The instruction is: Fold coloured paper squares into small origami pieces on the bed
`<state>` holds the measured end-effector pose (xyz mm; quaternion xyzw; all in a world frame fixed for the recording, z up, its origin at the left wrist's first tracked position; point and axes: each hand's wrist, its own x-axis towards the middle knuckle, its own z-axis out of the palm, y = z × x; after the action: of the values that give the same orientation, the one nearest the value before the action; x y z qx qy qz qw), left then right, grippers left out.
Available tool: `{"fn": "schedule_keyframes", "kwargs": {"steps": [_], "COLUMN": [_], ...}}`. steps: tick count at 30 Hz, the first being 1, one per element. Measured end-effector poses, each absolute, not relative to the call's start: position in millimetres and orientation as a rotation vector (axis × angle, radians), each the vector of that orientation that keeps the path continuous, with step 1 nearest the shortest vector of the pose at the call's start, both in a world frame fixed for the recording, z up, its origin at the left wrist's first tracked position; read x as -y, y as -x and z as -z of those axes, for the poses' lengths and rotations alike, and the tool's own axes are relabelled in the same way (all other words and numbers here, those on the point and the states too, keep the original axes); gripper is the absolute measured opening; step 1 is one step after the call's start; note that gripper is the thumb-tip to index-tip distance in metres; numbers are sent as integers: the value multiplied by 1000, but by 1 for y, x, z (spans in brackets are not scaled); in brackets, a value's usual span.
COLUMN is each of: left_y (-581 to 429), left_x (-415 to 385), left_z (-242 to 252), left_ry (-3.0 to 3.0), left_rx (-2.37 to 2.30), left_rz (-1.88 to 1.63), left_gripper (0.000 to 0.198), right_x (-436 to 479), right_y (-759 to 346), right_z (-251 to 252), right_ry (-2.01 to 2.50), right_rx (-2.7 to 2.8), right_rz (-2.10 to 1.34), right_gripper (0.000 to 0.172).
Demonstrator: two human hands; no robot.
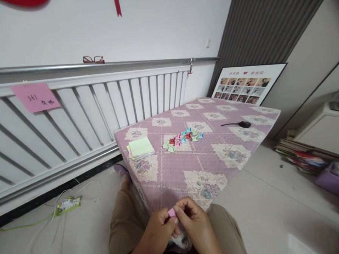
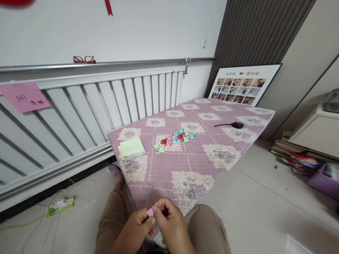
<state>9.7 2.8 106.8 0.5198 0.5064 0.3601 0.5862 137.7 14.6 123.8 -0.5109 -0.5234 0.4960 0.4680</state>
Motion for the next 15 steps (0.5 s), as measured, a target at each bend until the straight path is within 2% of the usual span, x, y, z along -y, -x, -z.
{"fn": "schedule_keyframes", "kwargs": {"steps": [6,15], "left_y": [-9,-9], "left_x": [-2,-3], "left_z": [-108,-106], "left_ry": [-1207,-1234], "left_rx": [-1172,-1186], "left_rz": [-814,-793], "left_gripper": [21,22], "right_x": [-16,-16], "right_y": [-135,-135], "right_z": [-119,-114], "right_ry": [1188,1148], "right_rx": [1135,1078], "right_rz": [-1312,-1394], "right_gripper": [40,35]}}
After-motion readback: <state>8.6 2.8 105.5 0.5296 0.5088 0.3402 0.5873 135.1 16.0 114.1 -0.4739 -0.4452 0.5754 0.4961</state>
